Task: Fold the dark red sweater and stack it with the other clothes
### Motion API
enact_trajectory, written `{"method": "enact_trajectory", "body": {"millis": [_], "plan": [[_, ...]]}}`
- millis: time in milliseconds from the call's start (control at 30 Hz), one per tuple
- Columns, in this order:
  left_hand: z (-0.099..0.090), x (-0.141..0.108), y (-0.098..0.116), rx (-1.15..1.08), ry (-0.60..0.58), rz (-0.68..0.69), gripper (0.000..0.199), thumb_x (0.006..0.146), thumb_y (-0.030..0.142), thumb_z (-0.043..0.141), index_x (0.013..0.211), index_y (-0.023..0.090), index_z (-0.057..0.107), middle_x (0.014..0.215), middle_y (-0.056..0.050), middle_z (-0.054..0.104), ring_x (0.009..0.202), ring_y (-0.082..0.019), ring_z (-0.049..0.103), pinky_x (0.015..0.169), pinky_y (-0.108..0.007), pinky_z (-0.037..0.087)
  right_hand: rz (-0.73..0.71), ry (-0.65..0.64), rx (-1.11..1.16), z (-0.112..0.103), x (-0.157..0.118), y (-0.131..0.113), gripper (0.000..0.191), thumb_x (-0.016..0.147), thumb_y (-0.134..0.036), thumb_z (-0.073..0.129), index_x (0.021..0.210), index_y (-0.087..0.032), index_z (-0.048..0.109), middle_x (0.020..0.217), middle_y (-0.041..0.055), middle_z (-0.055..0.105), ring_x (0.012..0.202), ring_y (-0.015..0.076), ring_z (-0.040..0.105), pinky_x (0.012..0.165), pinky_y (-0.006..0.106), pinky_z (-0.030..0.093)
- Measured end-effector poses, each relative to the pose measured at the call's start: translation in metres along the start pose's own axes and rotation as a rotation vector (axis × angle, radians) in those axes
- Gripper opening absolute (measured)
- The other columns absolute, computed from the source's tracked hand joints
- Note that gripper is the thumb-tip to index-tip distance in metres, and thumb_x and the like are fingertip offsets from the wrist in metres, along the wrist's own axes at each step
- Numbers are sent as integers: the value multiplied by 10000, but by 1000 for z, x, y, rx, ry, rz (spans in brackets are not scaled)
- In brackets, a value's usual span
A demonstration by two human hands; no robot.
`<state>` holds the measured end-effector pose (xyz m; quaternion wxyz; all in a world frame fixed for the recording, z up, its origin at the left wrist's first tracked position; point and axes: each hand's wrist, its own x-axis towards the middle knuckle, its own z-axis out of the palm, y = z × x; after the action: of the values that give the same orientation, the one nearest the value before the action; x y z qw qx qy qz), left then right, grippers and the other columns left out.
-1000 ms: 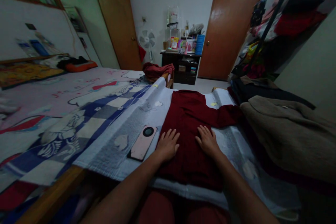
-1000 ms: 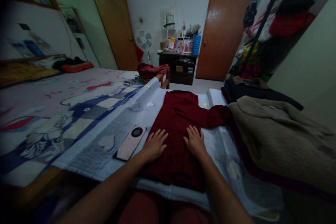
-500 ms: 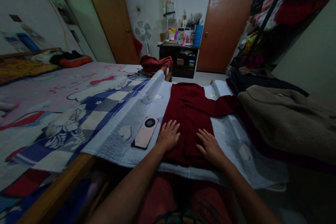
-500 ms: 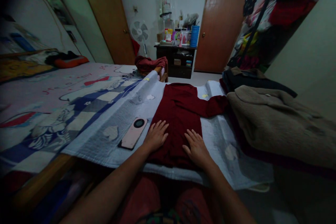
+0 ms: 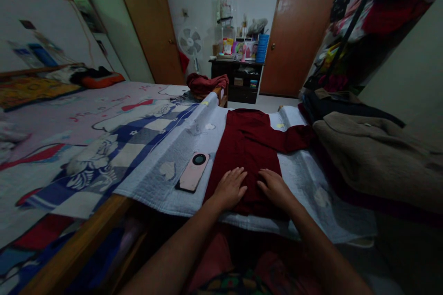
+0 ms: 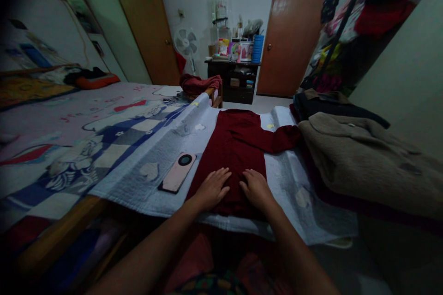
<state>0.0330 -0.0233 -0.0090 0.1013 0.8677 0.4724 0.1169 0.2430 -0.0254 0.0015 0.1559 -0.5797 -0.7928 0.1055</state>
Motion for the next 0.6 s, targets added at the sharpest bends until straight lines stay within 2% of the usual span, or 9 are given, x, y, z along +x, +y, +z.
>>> {"method": "enact_trajectory", "body": {"millis": [67,133,267,400,500,600], "plan": [[2,1,-2,10,2,0,556,948,416,409,1467,236,323,1563,-48,291,1439,-203,242,1169,-416,219,7,57,27,4,4,-8,431,928,-297,407,1310,-150,542,1387,123,530,1307,229,454,1108,415,333],[2,2,-3,18,0,2,561,953,435,394,1469,228,318,1565,-51,285,1441,-204,235,1171,-412,212,-3,86,2,11,2,-15,442,929,-287,406,1332,-147,521,1442,112,473,1357,232,389,1137,435,284],[3,1,-2,27,-18,-9,543,961,416,374,1457,196,340,1558,-64,299,1440,-206,235,1173,-405,202,-12,39,-69,20,-13,-16,467,923,-304,424,1360,-158,498,1485,88,420,1394,237,327,1154,453,236],[3,2,-3,9,-10,-21,536,967,443,359,1448,208,350,1556,-60,306,1439,-203,239,1172,-408,203,-17,5,-95,16,-27,-13,489,934,-344,411,1395,-188,464,1511,73,380,1410,229,297,1153,450,230],[-1,7,-3,-46,-34,-33,517,978,477,302,1411,213,402,1530,-66,356,1423,-196,277,1158,-401,238,-13,-8,-107,13,-30,-14,495,944,-357,397,1405,-184,454,1523,69,358,1416,224,283,1160,441,215],[-3,13,1,-59,-71,-61,538,948,502,361,1384,193,429,1509,-92,384,1409,-218,300,1150,-411,251,-3,-10,-118,13,-28,-16,497,943,-367,406,1405,-190,456,1526,60,354,1419,227,278,1162,441,210]]}}
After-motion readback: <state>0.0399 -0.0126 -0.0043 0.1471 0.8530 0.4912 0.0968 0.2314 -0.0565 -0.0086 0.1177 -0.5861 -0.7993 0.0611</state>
